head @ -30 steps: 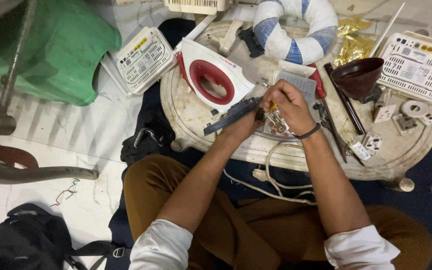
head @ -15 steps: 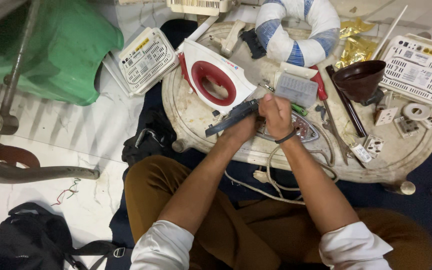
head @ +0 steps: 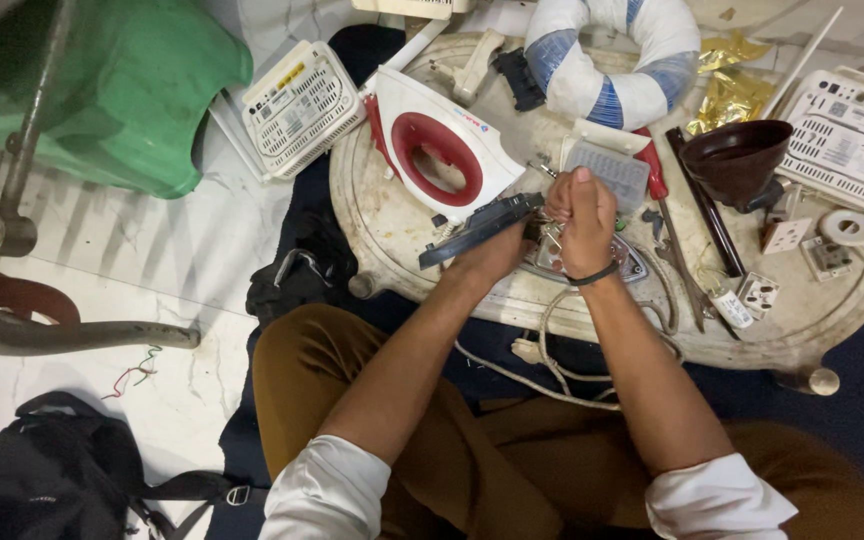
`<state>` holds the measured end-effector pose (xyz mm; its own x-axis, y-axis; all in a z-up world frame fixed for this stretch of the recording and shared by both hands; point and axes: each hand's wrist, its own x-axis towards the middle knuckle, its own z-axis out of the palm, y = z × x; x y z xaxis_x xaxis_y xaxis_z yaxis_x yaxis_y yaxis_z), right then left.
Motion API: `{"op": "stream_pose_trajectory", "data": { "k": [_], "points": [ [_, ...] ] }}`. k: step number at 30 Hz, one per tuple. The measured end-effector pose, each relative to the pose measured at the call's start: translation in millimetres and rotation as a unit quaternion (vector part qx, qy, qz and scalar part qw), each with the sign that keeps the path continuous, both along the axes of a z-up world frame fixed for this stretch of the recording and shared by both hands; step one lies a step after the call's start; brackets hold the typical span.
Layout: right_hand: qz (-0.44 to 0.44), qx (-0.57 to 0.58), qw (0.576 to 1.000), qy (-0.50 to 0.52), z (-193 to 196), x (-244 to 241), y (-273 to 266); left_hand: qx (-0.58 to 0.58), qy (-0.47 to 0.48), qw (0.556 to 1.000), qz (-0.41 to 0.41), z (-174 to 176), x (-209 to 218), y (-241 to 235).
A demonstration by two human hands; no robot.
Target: The person sits on the floor and uses a screwdriver to adjust screws on the base of a disassembled electric iron. They also open a small parts box and handle small components while working on the iron's internal wiring.
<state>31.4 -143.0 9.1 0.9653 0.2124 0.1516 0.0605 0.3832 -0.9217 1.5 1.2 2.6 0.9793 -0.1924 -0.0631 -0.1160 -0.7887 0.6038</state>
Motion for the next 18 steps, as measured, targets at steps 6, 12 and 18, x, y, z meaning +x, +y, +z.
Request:
{"op": "stream_pose_trajectory", "data": {
  "k": [6, 12, 18],
  "points": [
    [0.031, -0.006, 0.999, -0.021, 2.8, -0.1, -5.6, -0.019, 0.017, 1.0, -0.004, -8.6, 1.7, -0.5],
    [-0.002, -0.072, 0.994, -0.083, -6.8, -7.0, -3.4, -0.046, -0.001, 0.999, 0.003, -18.1, 0.6, -1.9],
    [-0.018, -0.026, 0.997, -0.065, -12.4, -0.3, 3.9, -0.038, -0.016, 0.999, 0.001, -22.8, 2.3, -0.2]
  ]
}}
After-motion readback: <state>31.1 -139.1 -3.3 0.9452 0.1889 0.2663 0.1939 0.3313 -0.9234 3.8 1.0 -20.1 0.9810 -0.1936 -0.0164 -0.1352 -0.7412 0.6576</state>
